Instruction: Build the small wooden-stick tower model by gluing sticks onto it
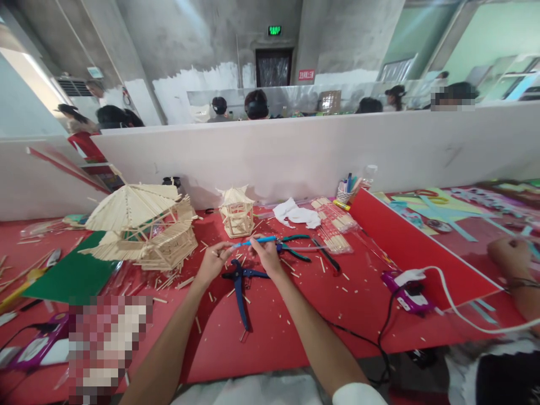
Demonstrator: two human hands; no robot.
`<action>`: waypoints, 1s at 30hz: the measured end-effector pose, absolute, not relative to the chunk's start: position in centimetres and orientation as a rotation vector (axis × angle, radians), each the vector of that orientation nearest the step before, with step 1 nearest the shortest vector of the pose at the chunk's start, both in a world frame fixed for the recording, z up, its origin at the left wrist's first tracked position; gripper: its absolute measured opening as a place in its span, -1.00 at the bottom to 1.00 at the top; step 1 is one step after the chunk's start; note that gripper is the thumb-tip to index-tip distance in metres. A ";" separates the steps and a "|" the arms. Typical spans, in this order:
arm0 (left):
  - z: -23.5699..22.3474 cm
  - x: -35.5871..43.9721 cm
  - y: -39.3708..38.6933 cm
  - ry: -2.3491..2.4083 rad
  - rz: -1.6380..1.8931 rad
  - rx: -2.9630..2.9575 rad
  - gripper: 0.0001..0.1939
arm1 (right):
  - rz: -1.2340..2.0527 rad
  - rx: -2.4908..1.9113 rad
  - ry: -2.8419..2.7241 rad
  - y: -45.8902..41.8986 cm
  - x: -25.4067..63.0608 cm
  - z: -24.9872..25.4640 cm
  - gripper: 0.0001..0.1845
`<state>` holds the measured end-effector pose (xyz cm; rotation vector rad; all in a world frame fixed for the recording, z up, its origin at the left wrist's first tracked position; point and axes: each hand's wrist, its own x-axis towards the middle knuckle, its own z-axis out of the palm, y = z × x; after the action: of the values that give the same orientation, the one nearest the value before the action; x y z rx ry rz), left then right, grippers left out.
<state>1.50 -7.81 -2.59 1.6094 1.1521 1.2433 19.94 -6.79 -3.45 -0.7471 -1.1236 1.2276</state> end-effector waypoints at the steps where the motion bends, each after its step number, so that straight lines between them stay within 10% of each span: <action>1: -2.5 1.5 -7.8 1.147 1.242 1.612 -0.58 | 1.233 -0.745 -1.118 -6.8 19.9 -3.5 -0.69; 30: -1.1 2.9 -9.2 1.072 1.164 1.545 -0.70 | 1.428 -0.679 -0.884 -8.1 17.2 -3.3 -0.56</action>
<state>2.93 -9.17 -1.15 1.5446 1.0718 1.1638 17.22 -8.13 -3.34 -0.6794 -0.8843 1.4276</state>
